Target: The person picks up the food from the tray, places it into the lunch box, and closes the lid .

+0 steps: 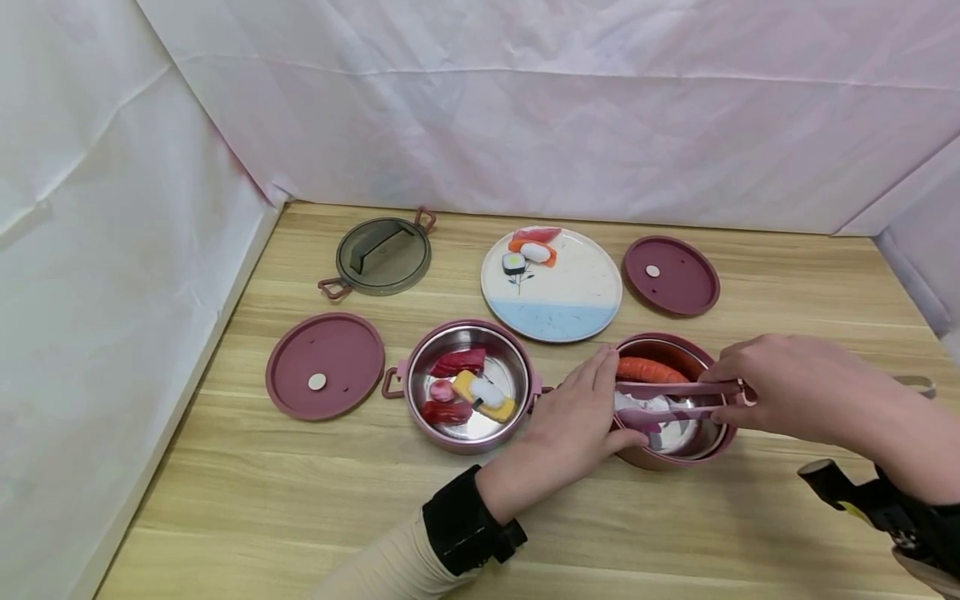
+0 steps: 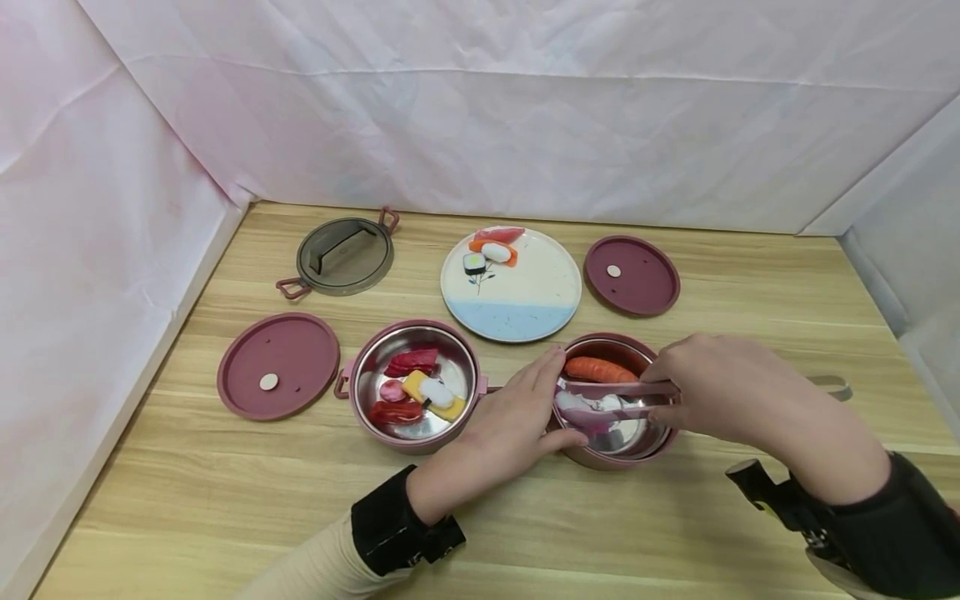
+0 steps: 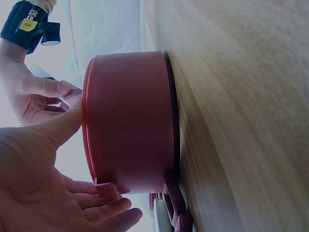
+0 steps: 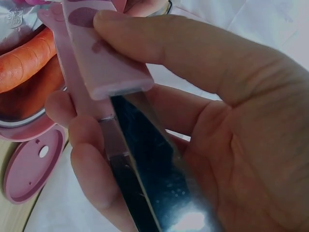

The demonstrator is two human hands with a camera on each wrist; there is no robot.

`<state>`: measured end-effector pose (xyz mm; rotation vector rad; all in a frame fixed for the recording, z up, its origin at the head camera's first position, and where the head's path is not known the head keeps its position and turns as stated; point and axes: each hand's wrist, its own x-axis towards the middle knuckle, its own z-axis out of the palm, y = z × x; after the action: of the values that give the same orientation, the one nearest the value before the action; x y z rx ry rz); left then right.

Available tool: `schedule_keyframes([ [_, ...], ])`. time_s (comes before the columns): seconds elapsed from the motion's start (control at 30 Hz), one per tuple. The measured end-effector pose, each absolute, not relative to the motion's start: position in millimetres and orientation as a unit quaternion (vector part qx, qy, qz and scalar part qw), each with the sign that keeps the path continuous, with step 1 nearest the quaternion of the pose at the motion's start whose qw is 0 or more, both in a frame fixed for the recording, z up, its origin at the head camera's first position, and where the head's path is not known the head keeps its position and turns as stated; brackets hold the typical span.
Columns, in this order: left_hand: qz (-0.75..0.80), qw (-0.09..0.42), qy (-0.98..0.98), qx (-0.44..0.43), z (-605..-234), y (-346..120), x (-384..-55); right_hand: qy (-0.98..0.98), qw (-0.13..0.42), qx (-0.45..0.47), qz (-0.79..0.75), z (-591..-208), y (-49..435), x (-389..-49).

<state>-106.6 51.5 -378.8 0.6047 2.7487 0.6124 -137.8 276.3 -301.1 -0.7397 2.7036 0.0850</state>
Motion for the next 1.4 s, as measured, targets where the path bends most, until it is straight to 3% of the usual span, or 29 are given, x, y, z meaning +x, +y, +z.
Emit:
schedule_keyframes([
  [0.27,0.215,0.134,0.945,0.207,-378,52,-108,0.953,0.163,-0.253,0.031,-299,283,-139],
  [0.7,0.217,0.135,0.945,0.203,-378,52,-108,0.96,0.107,-0.251,0.068,-282,294,-143],
  [1.2,0.214,0.13,0.946,0.204,-379,52,-107,0.97,0.061,-0.23,0.045,-267,276,-167],
  [1.4,0.214,0.125,0.946,0.208,-380,51,-107,0.97,0.002,-0.238,0.042,-264,255,-179],
])
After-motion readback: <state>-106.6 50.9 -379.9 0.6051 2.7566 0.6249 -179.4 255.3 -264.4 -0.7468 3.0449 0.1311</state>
